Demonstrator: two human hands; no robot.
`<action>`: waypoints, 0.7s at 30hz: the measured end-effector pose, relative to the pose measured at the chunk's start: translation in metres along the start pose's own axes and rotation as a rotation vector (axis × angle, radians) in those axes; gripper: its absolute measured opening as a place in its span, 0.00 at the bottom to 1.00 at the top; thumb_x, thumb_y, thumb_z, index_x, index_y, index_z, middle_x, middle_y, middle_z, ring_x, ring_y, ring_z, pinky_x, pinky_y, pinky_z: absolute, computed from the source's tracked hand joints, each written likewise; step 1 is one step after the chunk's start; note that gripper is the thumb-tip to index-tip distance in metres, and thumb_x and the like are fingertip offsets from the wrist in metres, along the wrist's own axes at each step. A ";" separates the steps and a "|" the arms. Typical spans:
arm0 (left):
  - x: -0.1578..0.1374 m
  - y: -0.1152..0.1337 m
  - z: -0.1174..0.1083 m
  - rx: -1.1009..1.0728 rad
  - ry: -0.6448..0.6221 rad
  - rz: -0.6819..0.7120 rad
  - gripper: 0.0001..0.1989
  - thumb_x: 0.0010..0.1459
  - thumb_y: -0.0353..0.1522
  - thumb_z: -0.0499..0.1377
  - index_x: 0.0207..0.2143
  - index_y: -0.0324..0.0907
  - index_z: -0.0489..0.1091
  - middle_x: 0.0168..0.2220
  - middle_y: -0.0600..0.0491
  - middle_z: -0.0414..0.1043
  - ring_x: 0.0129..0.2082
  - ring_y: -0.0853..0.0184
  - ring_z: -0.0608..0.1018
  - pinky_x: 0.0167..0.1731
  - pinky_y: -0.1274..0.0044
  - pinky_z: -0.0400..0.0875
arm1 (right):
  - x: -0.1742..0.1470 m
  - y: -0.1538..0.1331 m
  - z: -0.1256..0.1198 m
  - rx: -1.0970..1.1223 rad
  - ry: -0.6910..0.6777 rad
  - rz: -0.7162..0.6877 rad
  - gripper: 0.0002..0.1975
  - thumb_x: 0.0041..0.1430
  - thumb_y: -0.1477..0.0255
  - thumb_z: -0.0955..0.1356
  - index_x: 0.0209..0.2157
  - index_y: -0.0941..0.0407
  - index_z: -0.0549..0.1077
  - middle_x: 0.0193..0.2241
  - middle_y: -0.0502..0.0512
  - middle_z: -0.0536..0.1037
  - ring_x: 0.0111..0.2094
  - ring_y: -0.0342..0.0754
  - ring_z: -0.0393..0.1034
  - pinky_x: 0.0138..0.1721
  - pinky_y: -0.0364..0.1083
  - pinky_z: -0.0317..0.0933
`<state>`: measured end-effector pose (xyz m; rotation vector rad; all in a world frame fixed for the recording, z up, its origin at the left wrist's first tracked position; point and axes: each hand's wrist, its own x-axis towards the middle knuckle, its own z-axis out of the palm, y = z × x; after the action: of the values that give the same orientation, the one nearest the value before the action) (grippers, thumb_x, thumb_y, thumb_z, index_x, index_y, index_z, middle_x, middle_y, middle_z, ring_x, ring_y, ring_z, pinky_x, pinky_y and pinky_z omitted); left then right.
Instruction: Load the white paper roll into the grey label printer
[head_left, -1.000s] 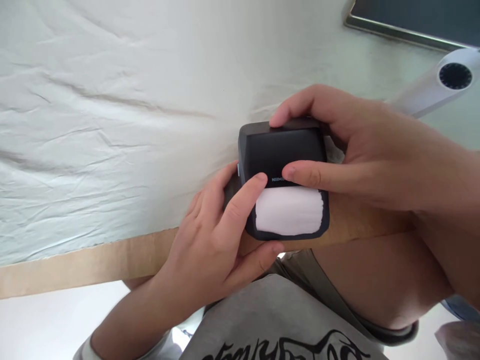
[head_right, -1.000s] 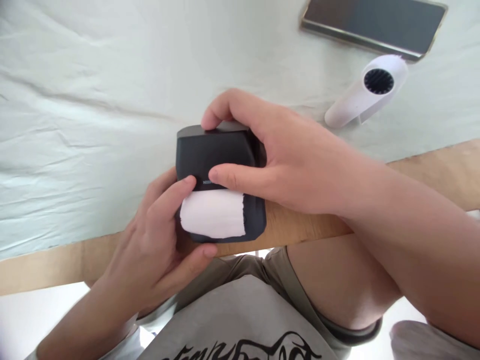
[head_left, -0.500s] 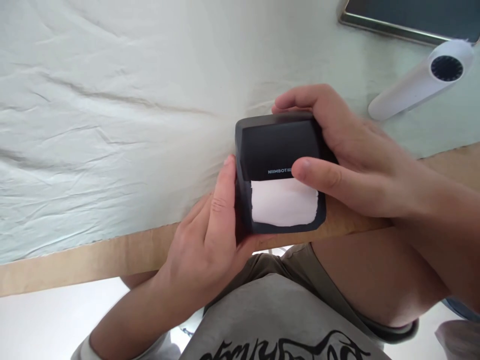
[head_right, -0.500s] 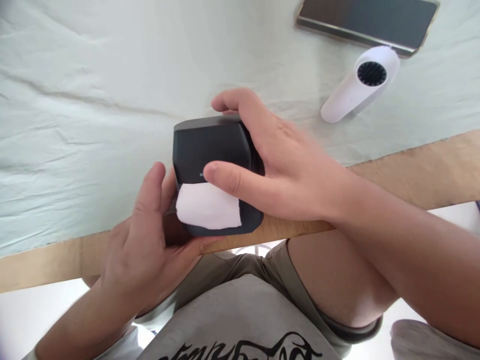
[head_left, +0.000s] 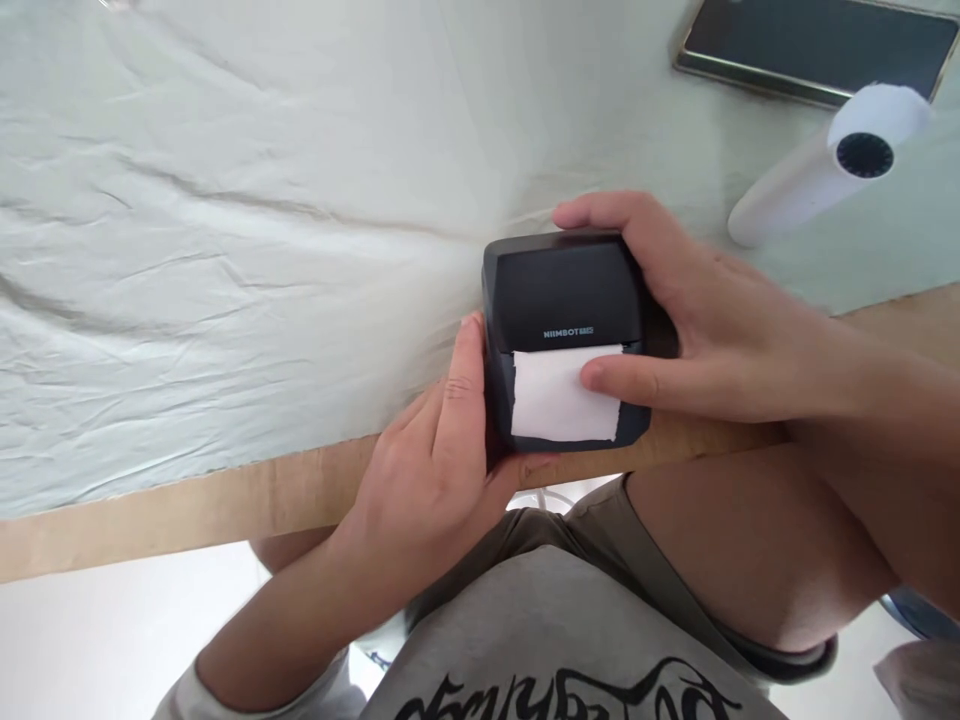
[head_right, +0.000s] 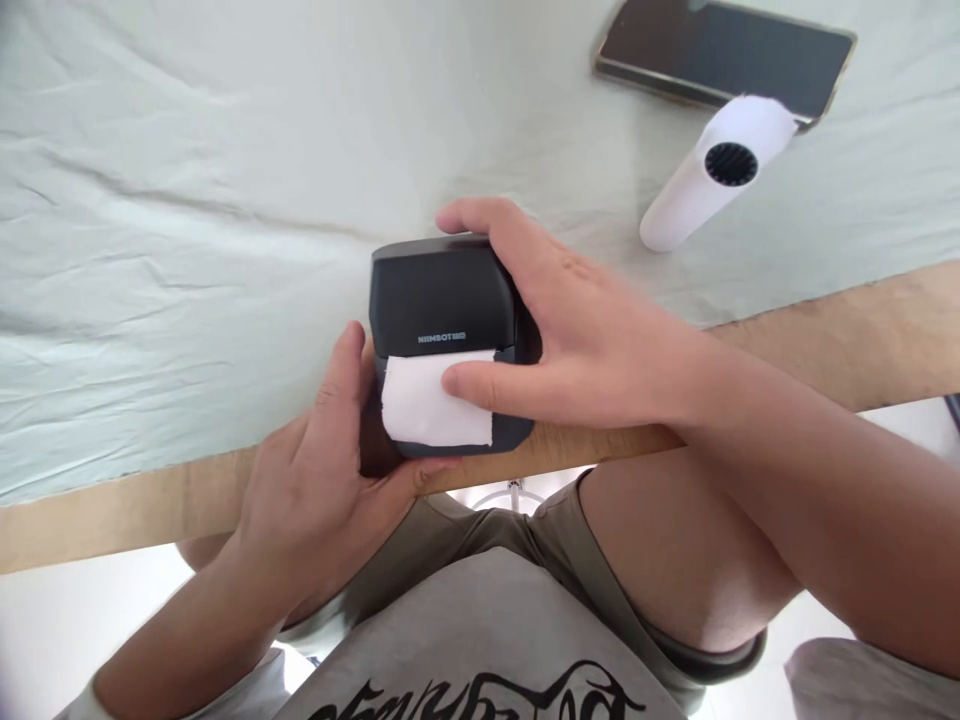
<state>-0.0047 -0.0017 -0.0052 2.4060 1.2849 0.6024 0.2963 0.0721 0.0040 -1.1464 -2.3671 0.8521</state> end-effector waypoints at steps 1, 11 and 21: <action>-0.001 0.000 0.000 -0.003 0.001 -0.015 0.55 0.82 0.50 0.66 0.92 0.49 0.33 0.79 0.36 0.76 0.72 0.45 0.86 0.63 0.59 0.93 | 0.001 0.001 -0.001 0.004 -0.007 0.013 0.41 0.80 0.38 0.66 0.82 0.39 0.54 0.65 0.53 0.74 0.55 0.45 0.78 0.57 0.51 0.85; 0.002 -0.005 -0.004 0.009 -0.022 -0.009 0.50 0.82 0.57 0.63 0.90 0.44 0.46 0.83 0.34 0.69 0.81 0.42 0.77 0.73 0.55 0.85 | -0.013 -0.024 -0.016 -0.146 0.223 0.182 0.39 0.76 0.30 0.62 0.77 0.32 0.68 0.65 0.58 0.76 0.79 0.62 0.70 0.76 0.64 0.82; -0.002 -0.002 0.004 0.081 0.063 0.054 0.49 0.85 0.57 0.55 0.90 0.40 0.42 0.79 0.30 0.72 0.78 0.43 0.80 0.69 0.58 0.87 | 0.001 -0.023 -0.014 -0.160 0.196 0.241 0.33 0.79 0.34 0.58 0.69 0.34 0.75 0.54 0.51 0.83 0.79 0.56 0.72 0.73 0.58 0.86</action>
<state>-0.0045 -0.0025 -0.0101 2.5130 1.2967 0.6585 0.2900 0.0665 0.0296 -1.5292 -2.1973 0.5983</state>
